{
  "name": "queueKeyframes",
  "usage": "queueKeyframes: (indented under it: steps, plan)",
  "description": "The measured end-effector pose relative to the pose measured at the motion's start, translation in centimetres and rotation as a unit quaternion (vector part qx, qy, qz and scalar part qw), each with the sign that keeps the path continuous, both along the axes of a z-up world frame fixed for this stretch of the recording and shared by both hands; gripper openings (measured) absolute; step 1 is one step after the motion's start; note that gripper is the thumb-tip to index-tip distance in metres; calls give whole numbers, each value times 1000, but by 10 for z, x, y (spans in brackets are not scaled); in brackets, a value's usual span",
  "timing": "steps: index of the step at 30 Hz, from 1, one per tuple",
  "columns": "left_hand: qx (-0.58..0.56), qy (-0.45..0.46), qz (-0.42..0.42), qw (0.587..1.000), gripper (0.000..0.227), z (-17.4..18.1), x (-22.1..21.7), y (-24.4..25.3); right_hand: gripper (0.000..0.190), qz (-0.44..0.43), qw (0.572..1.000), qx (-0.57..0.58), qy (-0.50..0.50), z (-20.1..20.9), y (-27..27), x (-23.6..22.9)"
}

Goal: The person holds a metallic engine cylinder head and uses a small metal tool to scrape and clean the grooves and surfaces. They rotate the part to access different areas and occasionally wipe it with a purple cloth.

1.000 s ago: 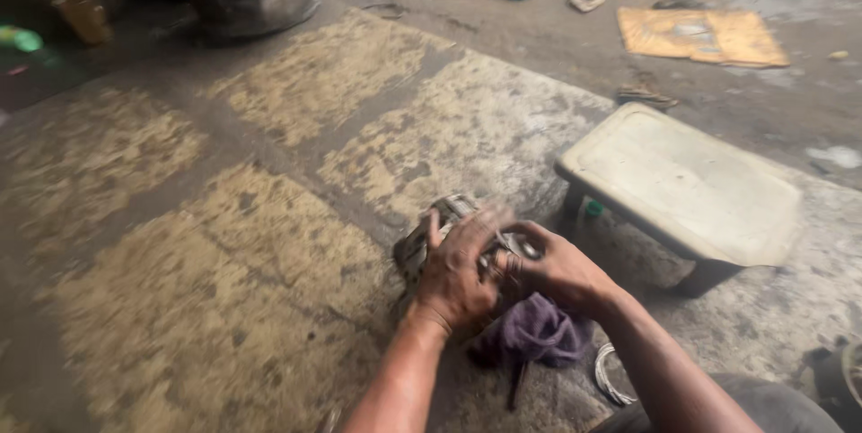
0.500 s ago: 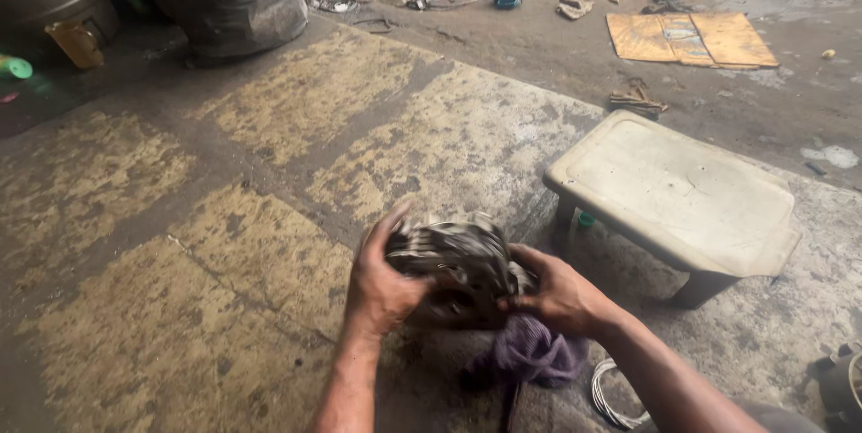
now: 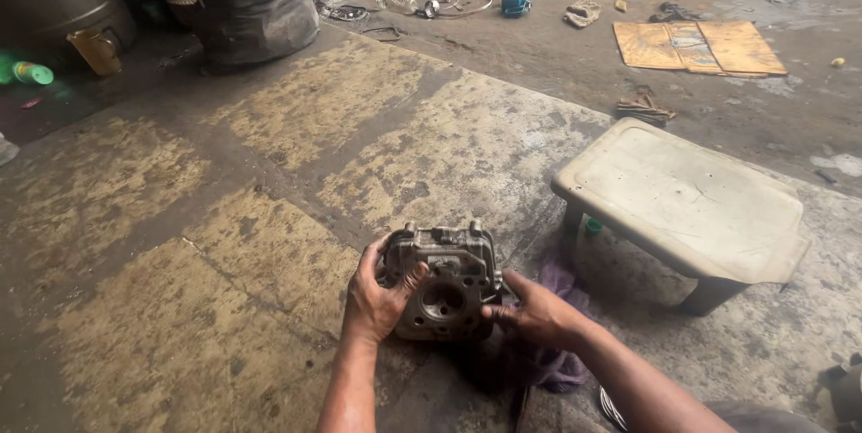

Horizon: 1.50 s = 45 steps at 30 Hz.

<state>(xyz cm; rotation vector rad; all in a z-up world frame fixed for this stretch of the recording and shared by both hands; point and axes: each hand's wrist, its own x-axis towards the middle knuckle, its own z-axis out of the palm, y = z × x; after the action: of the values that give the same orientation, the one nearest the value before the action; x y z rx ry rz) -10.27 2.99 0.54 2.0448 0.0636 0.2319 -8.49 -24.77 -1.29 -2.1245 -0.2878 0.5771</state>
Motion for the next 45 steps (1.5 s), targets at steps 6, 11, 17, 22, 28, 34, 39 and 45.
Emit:
queueKeyframes:
  steps: [6,11,17,22,28,34,39,45]
  plan:
    - [-11,99,43,994,93,-18,10,10,68,-1,998,-18,56,5,11,-7]
    - [-51,182,190,964,76,-37,41,20,58,-213,954,138,161,59,2,-1]
    - [-31,331,178,926,61,-21,1,-1,61,-77,964,251,38,34,-6,12]
    - [180,198,113,957,62,45,-10,-21,68,-82,936,319,121,28,-16,18]
    - [243,176,-87,950,126,63,2,-58,37,-139,979,-141,-39,43,-11,14]
    - [219,26,-85,972,108,32,2,-48,42,-116,990,-70,-28,67,-4,9]
    - [205,7,-98,974,102,18,4,-41,23,-158,970,-10,-186,57,30,-1]
    - [205,30,-99,973,102,19,6,-40,15,-214,942,-24,-257,21,42,8]
